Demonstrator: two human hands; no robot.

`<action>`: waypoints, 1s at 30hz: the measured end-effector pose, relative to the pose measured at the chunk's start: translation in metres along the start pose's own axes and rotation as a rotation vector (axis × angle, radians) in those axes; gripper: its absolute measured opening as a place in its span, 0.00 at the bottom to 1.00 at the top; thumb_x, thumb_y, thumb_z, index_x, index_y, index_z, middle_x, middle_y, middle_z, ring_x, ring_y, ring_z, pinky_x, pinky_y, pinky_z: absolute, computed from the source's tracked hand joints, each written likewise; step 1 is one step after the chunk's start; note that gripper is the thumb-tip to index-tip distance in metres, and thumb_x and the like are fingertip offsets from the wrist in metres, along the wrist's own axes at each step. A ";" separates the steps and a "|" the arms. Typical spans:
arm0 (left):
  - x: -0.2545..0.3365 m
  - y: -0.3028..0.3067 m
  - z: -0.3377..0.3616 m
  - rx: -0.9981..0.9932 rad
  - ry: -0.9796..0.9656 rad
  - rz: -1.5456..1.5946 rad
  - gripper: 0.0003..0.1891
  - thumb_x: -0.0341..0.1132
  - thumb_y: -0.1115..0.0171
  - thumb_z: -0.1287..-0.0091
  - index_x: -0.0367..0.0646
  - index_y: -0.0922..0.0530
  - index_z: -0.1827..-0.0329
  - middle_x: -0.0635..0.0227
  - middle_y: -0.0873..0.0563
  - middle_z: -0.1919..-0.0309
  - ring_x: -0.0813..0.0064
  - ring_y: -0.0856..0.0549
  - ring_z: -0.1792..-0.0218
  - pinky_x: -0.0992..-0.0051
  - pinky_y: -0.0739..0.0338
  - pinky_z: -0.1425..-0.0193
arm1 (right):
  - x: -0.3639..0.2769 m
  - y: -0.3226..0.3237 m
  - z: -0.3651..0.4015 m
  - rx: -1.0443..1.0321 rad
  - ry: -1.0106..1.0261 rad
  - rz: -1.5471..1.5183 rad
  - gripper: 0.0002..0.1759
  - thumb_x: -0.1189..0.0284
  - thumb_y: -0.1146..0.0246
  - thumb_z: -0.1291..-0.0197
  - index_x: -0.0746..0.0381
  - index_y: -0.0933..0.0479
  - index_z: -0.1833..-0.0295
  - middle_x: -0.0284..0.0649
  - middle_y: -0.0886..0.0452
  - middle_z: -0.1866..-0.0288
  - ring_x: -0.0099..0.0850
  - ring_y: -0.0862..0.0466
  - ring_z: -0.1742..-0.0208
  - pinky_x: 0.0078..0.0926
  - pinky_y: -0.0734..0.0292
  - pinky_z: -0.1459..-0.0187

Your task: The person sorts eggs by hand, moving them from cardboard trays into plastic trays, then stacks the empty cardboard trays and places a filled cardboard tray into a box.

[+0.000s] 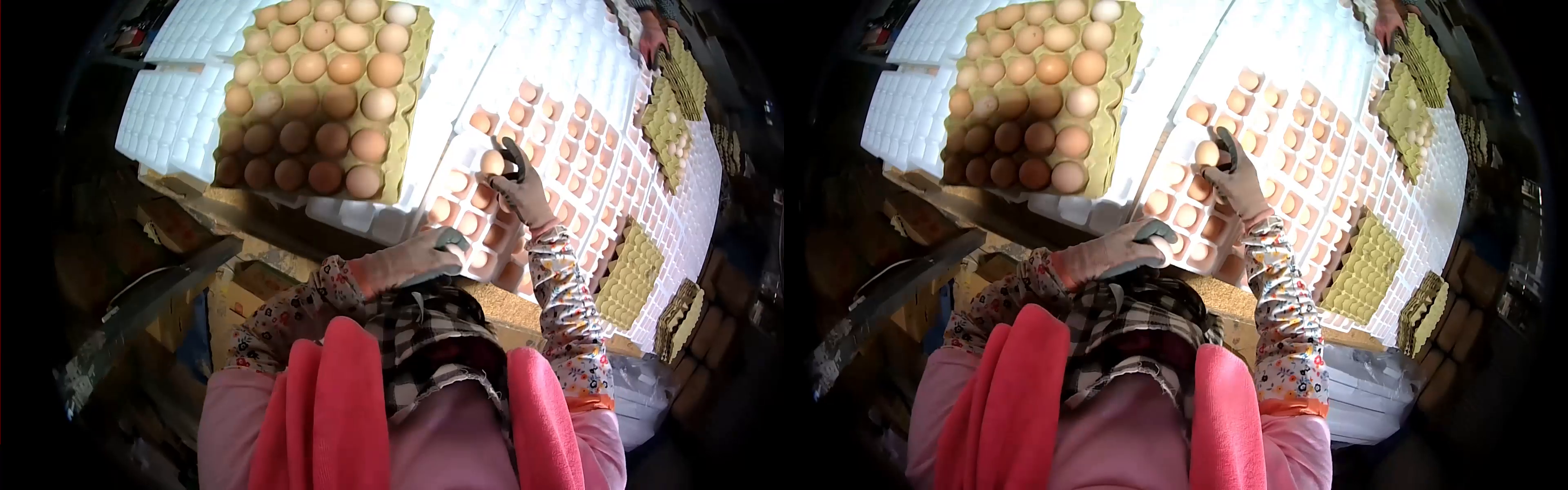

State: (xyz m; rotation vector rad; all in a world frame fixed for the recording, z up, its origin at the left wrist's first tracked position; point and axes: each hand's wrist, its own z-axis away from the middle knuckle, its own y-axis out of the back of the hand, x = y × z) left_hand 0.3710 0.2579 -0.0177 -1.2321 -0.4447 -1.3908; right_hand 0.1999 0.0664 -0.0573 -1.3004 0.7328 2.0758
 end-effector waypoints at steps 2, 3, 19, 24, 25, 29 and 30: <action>0.071 0.008 -0.027 0.045 0.027 -0.291 0.24 0.37 0.39 0.33 0.39 0.34 0.37 0.55 0.27 0.49 0.66 0.26 0.44 0.68 0.29 0.40 | -0.001 0.008 -0.006 -0.019 0.183 0.352 0.35 0.68 0.32 0.48 0.61 0.32 0.32 0.47 0.22 0.43 0.36 0.19 0.52 0.29 0.24 0.47; 0.092 0.018 -0.048 0.149 -0.109 -0.652 0.25 0.38 0.40 0.33 0.37 0.37 0.38 0.49 0.26 0.53 0.60 0.23 0.48 0.64 0.26 0.43 | -0.008 0.004 -0.008 -0.001 0.139 0.437 0.32 0.68 0.31 0.48 0.62 0.28 0.36 0.46 0.20 0.46 0.35 0.19 0.54 0.28 0.24 0.48; 0.178 0.120 -0.135 0.365 -0.287 -1.067 0.23 0.29 0.47 0.31 0.36 0.34 0.32 0.51 0.19 0.49 0.65 0.18 0.47 0.69 0.24 0.40 | -0.042 0.021 -0.165 0.425 0.416 0.497 0.26 0.64 0.36 0.45 0.65 0.26 0.42 0.51 0.22 0.46 0.48 0.23 0.48 0.41 0.29 0.42; 0.160 0.097 -0.044 0.825 -0.606 -0.836 0.15 0.23 0.42 0.38 0.38 0.21 0.48 0.57 0.16 0.53 0.61 0.17 0.54 0.67 0.23 0.50 | -0.029 -0.044 -0.054 0.145 0.425 0.643 0.32 0.57 0.39 0.41 0.58 0.32 0.33 0.55 0.34 0.34 0.56 0.36 0.33 0.48 0.41 0.31; 0.151 0.090 -0.031 0.816 -0.628 -0.914 0.15 0.23 0.42 0.38 0.38 0.21 0.48 0.57 0.17 0.53 0.60 0.18 0.54 0.67 0.23 0.50 | -0.015 -0.058 -0.037 0.031 0.539 0.863 0.31 0.56 0.41 0.41 0.55 0.32 0.32 0.54 0.36 0.33 0.57 0.36 0.33 0.50 0.42 0.30; 0.122 0.030 0.012 0.761 -0.639 -0.952 0.15 0.24 0.42 0.39 0.37 0.22 0.48 0.57 0.17 0.53 0.55 0.20 0.50 0.65 0.24 0.48 | 0.015 -0.078 -0.021 0.230 0.584 0.638 0.16 0.76 0.37 0.48 0.58 0.24 0.51 0.51 0.30 0.40 0.52 0.31 0.37 0.45 0.30 0.38; 0.109 0.012 0.020 0.689 -0.654 -0.881 0.16 0.25 0.42 0.40 0.37 0.23 0.48 0.56 0.18 0.53 0.54 0.20 0.51 0.63 0.24 0.47 | 0.012 -0.079 -0.015 0.390 0.538 0.622 0.17 0.75 0.36 0.48 0.57 0.24 0.50 0.50 0.29 0.43 0.51 0.30 0.38 0.45 0.28 0.42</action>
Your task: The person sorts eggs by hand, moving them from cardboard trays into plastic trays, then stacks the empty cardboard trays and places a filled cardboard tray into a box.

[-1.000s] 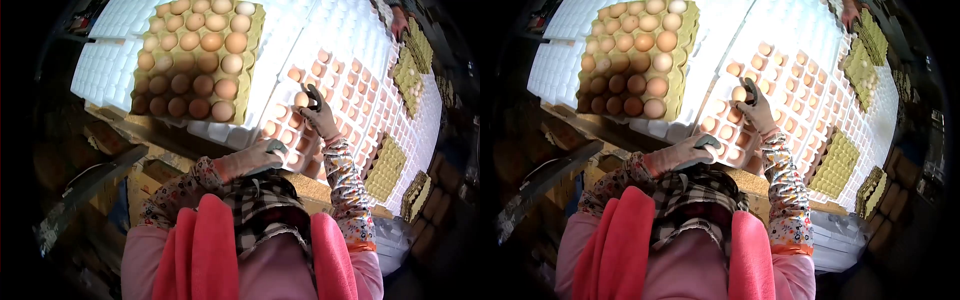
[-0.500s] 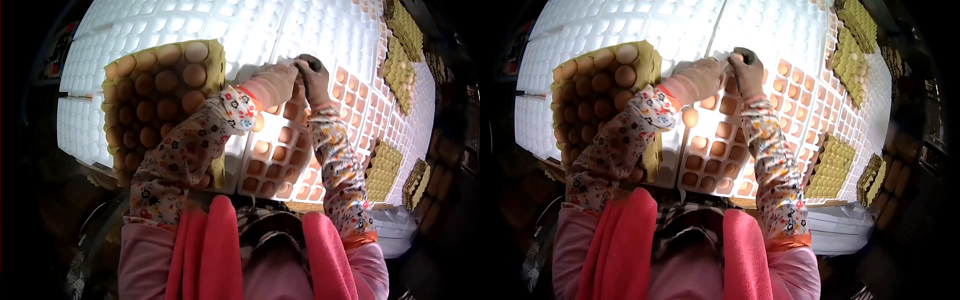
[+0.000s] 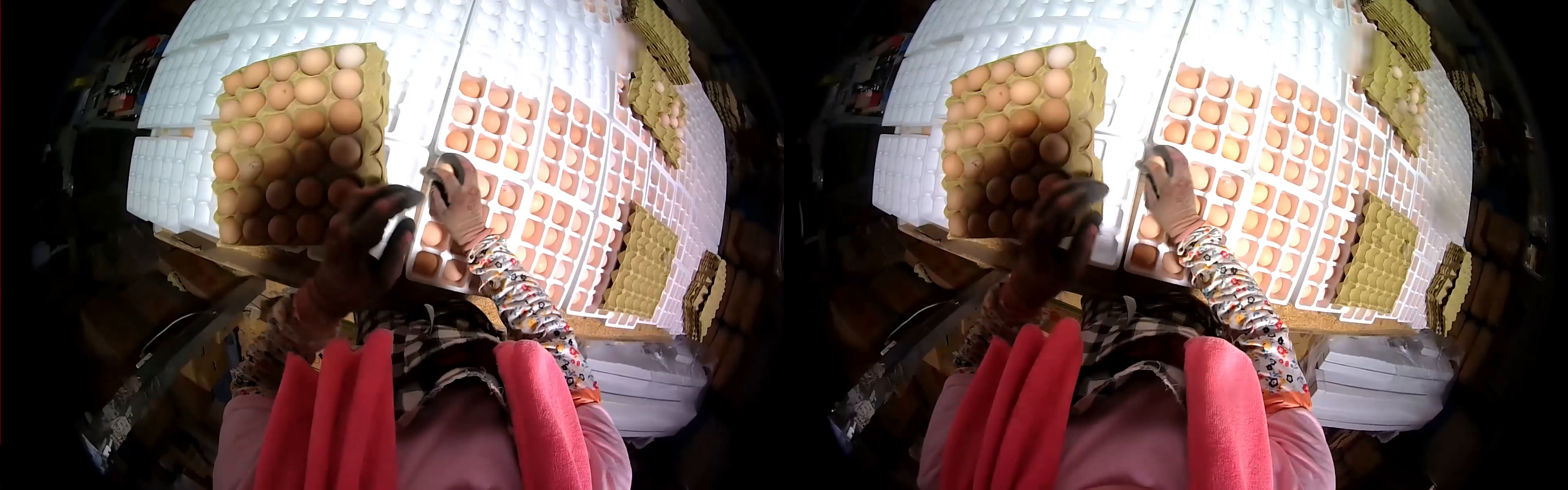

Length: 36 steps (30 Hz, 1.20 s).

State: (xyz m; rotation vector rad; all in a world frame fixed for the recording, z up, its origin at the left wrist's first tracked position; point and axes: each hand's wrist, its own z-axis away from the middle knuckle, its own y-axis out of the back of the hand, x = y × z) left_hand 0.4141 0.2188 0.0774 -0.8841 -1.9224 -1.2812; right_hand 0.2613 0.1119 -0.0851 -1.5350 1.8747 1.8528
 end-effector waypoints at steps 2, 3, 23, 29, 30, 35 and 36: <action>0.013 -0.020 0.038 -0.149 -0.073 -0.010 0.19 0.31 0.38 0.41 0.41 0.24 0.46 0.58 0.20 0.53 0.56 0.21 0.51 0.62 0.25 0.45 | 0.008 0.009 0.009 0.035 -0.081 0.003 0.18 0.69 0.36 0.47 0.59 0.24 0.49 0.50 0.29 0.41 0.50 0.31 0.37 0.46 0.33 0.37; 0.015 -0.025 0.057 -0.217 -0.077 -0.066 0.21 0.32 0.36 0.43 0.42 0.25 0.44 0.57 0.21 0.50 0.54 0.22 0.50 0.60 0.26 0.44 | 0.015 0.011 0.012 -0.011 0.013 0.127 0.19 0.66 0.36 0.46 0.60 0.24 0.48 0.49 0.28 0.40 0.50 0.31 0.37 0.47 0.38 0.35; -0.061 0.150 0.007 -0.311 0.429 -0.243 0.23 0.51 0.35 0.41 0.39 0.20 0.56 0.61 0.16 0.59 0.67 0.17 0.56 0.68 0.24 0.51 | -0.135 0.021 -0.022 -0.128 -0.601 -1.388 0.15 0.69 0.41 0.42 0.67 0.25 0.53 0.37 0.21 0.70 0.30 0.19 0.72 0.26 0.21 0.68; -0.105 0.103 -0.002 -0.677 -0.119 -0.878 0.23 0.50 0.36 0.43 0.39 0.19 0.55 0.60 0.14 0.58 0.61 0.16 0.55 0.65 0.23 0.51 | -0.184 0.008 -0.038 -0.319 0.045 0.221 0.29 0.65 0.30 0.57 0.58 0.25 0.45 0.57 0.21 0.58 0.54 0.20 0.57 0.44 0.23 0.54; -0.088 0.124 -0.012 -0.759 0.038 -0.739 0.23 0.49 0.36 0.44 0.39 0.20 0.54 0.57 0.15 0.60 0.58 0.16 0.56 0.62 0.22 0.51 | -0.193 0.006 -0.042 -0.363 -0.008 0.354 0.29 0.66 0.31 0.55 0.59 0.25 0.44 0.53 0.20 0.60 0.52 0.19 0.56 0.45 0.23 0.54; -0.141 0.162 0.006 -0.260 0.481 0.750 0.22 0.35 0.37 0.38 0.40 0.25 0.41 0.68 0.18 0.55 0.73 0.18 0.56 0.73 0.23 0.52 | -0.138 0.012 -0.036 -0.270 -0.315 -0.568 0.22 0.68 0.30 0.46 0.65 0.24 0.47 0.38 0.18 0.62 0.31 0.18 0.64 0.27 0.22 0.61; -0.139 0.171 0.001 -0.273 0.502 0.771 0.25 0.33 0.35 0.40 0.43 0.27 0.38 0.70 0.22 0.49 0.72 0.19 0.54 0.72 0.22 0.52 | -0.124 0.014 -0.032 -0.214 -0.440 -0.872 0.20 0.70 0.32 0.42 0.65 0.25 0.46 0.35 0.19 0.61 0.26 0.19 0.64 0.24 0.23 0.62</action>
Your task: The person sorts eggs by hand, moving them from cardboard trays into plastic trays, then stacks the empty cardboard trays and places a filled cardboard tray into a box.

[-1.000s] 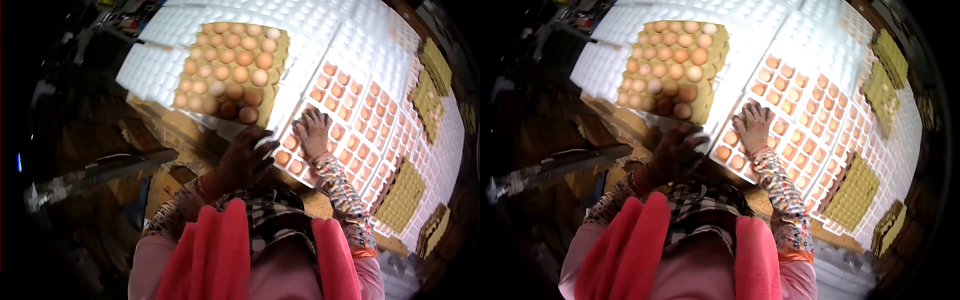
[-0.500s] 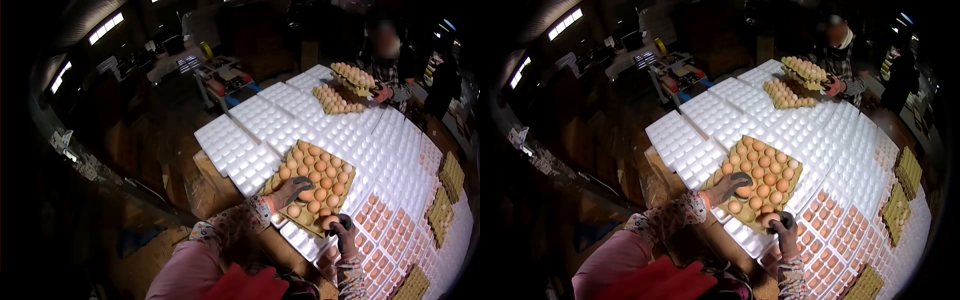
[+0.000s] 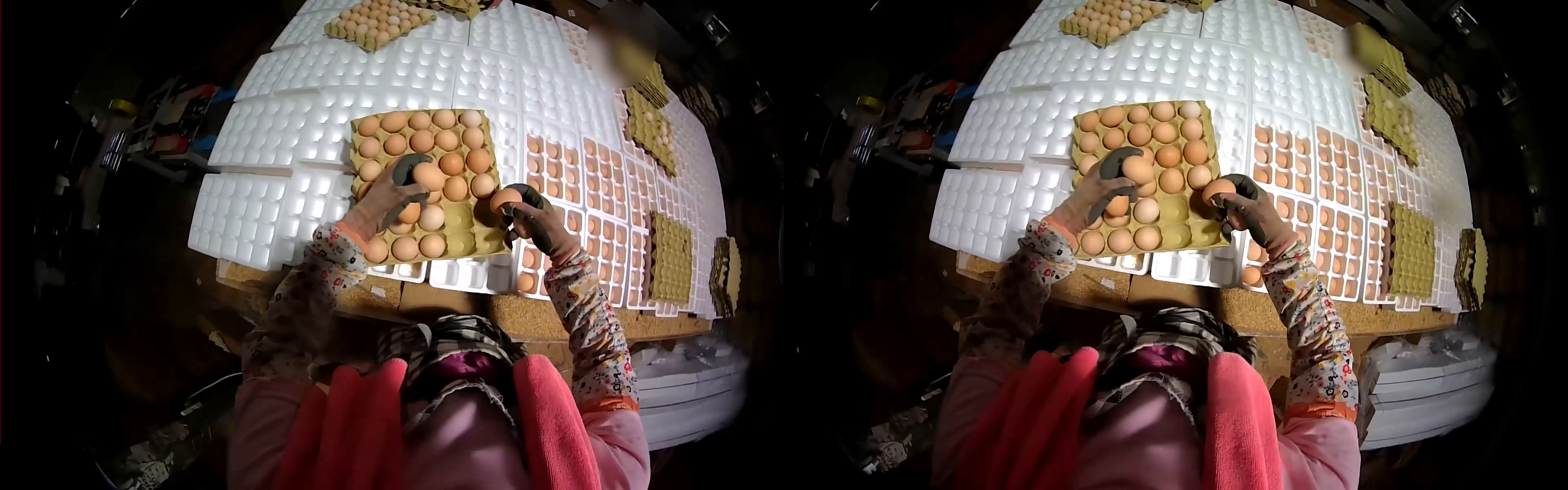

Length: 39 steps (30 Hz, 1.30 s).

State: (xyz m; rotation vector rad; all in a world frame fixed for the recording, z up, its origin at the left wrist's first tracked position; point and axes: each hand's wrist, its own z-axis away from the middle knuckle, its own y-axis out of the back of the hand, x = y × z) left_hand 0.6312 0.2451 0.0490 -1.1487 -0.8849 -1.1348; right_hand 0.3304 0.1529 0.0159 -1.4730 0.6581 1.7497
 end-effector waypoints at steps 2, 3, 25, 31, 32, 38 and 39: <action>0.018 -0.011 -0.013 -0.043 -0.071 -0.626 0.25 0.40 0.34 0.40 0.47 0.26 0.39 0.64 0.23 0.50 0.70 0.20 0.53 0.70 0.22 0.51 | -0.041 -0.010 0.001 -0.079 -0.135 -0.228 0.20 0.73 0.34 0.41 0.60 0.27 0.43 0.36 0.20 0.57 0.25 0.19 0.60 0.20 0.23 0.64; 0.028 -0.019 -0.021 -0.070 -0.117 -0.943 0.25 0.43 0.33 0.40 0.50 0.25 0.40 0.62 0.23 0.50 0.69 0.20 0.52 0.68 0.22 0.50 | -0.053 -0.014 -0.007 -0.073 -0.077 -0.006 0.22 0.72 0.33 0.43 0.59 0.27 0.43 0.39 0.21 0.54 0.28 0.18 0.59 0.23 0.22 0.63; -0.014 -0.174 -0.423 -0.736 -0.124 -2.016 0.44 0.57 0.30 0.46 0.64 0.40 0.25 0.55 0.45 0.26 0.55 0.34 0.31 0.64 0.30 0.31 | 0.005 0.233 -0.182 0.406 -0.243 1.130 0.31 0.57 0.31 0.48 0.50 0.30 0.38 0.48 0.38 0.33 0.45 0.21 0.43 0.40 0.23 0.45; -0.031 -0.171 -0.483 -0.356 -0.107 -1.318 0.36 0.54 0.39 0.39 0.57 0.38 0.27 0.52 0.33 0.33 0.52 0.27 0.37 0.60 0.32 0.33 | 0.041 0.292 -0.237 0.650 0.244 0.458 0.17 0.67 0.38 0.43 0.63 0.20 0.49 0.48 0.17 0.56 0.43 0.16 0.55 0.33 0.23 0.51; -0.047 -0.183 -0.487 -0.245 -0.148 -1.260 0.34 0.52 0.41 0.37 0.54 0.37 0.28 0.52 0.32 0.34 0.52 0.28 0.36 0.59 0.34 0.32 | 0.046 0.296 -0.252 0.655 0.289 0.314 0.16 0.69 0.41 0.41 0.64 0.20 0.49 0.48 0.16 0.55 0.42 0.16 0.55 0.32 0.23 0.51; -0.058 -0.217 -0.390 -0.264 -0.331 -1.523 0.32 0.47 0.46 0.35 0.39 0.36 0.30 0.46 0.32 0.34 0.47 0.33 0.33 0.54 0.42 0.30 | 0.074 0.283 -0.259 0.610 0.259 -0.007 0.17 0.74 0.44 0.35 0.69 0.25 0.43 0.43 0.18 0.50 0.30 0.19 0.52 0.25 0.23 0.49; -0.041 -0.219 -0.340 -0.252 -0.400 -1.433 0.31 0.47 0.45 0.35 0.39 0.33 0.32 0.45 0.31 0.35 0.45 0.33 0.34 0.53 0.42 0.30 | 0.067 0.268 -0.241 0.599 0.218 -0.029 0.18 0.74 0.44 0.34 0.70 0.26 0.42 0.42 0.19 0.49 0.28 0.19 0.52 0.24 0.23 0.49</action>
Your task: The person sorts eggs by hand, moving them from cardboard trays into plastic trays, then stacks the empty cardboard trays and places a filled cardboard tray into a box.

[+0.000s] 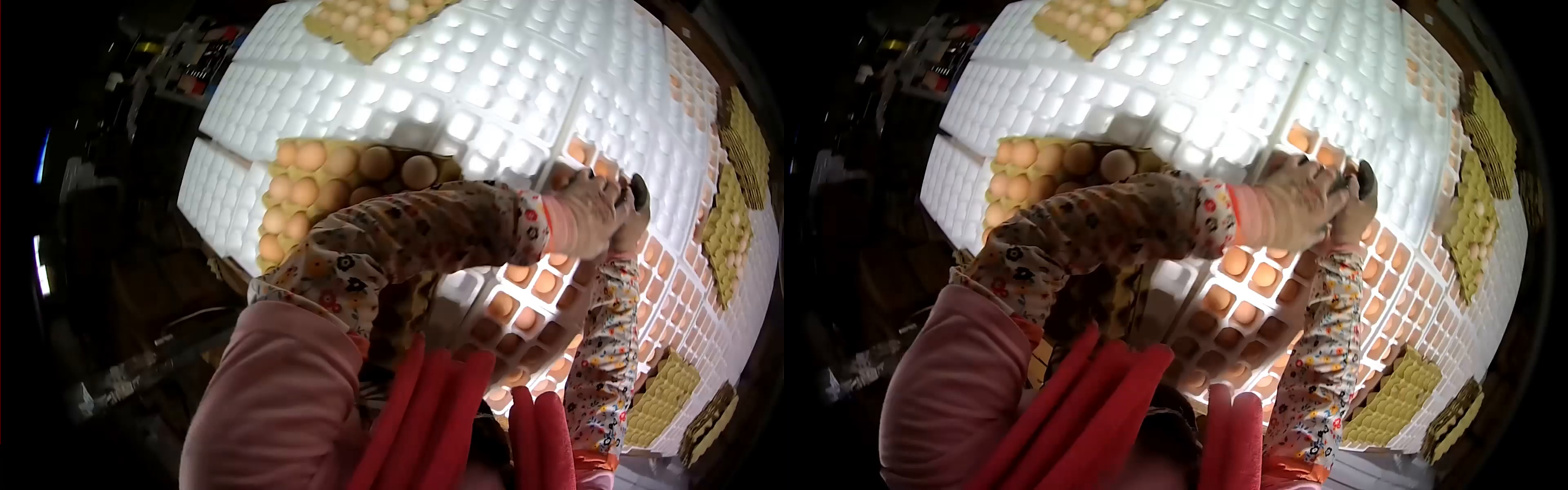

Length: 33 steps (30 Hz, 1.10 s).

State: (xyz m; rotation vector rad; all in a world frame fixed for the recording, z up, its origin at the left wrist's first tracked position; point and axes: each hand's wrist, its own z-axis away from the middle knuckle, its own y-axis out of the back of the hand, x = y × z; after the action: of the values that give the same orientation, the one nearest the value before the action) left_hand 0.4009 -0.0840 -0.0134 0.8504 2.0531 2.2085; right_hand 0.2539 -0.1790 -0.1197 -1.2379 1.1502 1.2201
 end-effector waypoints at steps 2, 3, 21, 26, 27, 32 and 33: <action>0.031 0.025 0.098 0.107 -0.318 0.077 0.19 0.44 0.42 0.38 0.42 0.22 0.49 0.54 0.22 0.48 0.59 0.22 0.48 0.60 0.27 0.46 | -0.029 -0.015 0.058 -0.099 -0.017 0.032 0.19 0.73 0.42 0.33 0.70 0.27 0.40 0.41 0.20 0.49 0.27 0.20 0.52 0.23 0.22 0.51; 0.043 0.050 0.151 0.015 -0.392 0.202 0.16 0.44 0.40 0.39 0.45 0.22 0.54 0.61 0.22 0.56 0.65 0.20 0.53 0.67 0.24 0.53 | -0.048 -0.030 0.093 -0.181 0.025 0.076 0.19 0.73 0.41 0.33 0.70 0.27 0.40 0.40 0.20 0.49 0.27 0.20 0.53 0.23 0.22 0.52; -0.091 0.126 0.336 -0.165 0.139 -0.105 0.21 0.43 0.37 0.39 0.45 0.24 0.45 0.59 0.18 0.52 0.62 0.21 0.46 0.64 0.30 0.41 | -0.133 -0.171 0.247 -0.644 -0.142 -0.026 0.14 0.73 0.42 0.36 0.62 0.27 0.45 0.37 0.19 0.55 0.30 0.18 0.58 0.27 0.19 0.59; -0.115 0.144 0.357 0.577 0.410 1.730 0.18 0.42 0.37 0.35 0.41 0.21 0.48 0.65 0.16 0.54 0.75 0.17 0.57 0.72 0.20 0.60 | -0.162 -0.224 0.279 -0.766 0.251 0.935 0.20 0.68 0.31 0.46 0.65 0.24 0.49 0.41 0.18 0.60 0.33 0.18 0.62 0.28 0.21 0.56; -0.135 0.140 0.352 0.494 0.416 1.324 0.20 0.48 0.36 0.36 0.41 0.20 0.50 0.63 0.16 0.53 0.75 0.16 0.62 0.74 0.20 0.60 | -0.167 -0.233 0.289 -0.723 0.558 1.378 0.22 0.68 0.31 0.47 0.64 0.24 0.48 0.39 0.18 0.59 0.32 0.18 0.59 0.28 0.22 0.55; -0.120 0.157 0.298 -0.251 0.294 -0.118 0.24 0.54 0.34 0.42 0.41 0.19 0.54 0.57 0.17 0.53 0.60 0.17 0.52 0.62 0.24 0.47 | -0.162 -0.194 0.247 -0.827 -0.391 0.221 0.27 0.74 0.34 0.45 0.63 0.31 0.39 0.40 0.21 0.54 0.28 0.19 0.56 0.26 0.23 0.55; -0.115 0.151 0.290 -0.406 0.242 -0.375 0.24 0.54 0.33 0.42 0.41 0.19 0.54 0.58 0.18 0.51 0.59 0.19 0.48 0.63 0.25 0.44 | -0.167 -0.191 0.248 -0.728 -0.428 -0.042 0.27 0.77 0.36 0.45 0.62 0.31 0.38 0.39 0.20 0.54 0.25 0.20 0.57 0.25 0.22 0.58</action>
State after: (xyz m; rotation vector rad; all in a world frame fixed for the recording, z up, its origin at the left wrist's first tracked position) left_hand 0.6641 0.1201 0.0814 0.1563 1.5735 2.4555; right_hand 0.4292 0.0718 0.0591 -1.4007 0.3584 1.8461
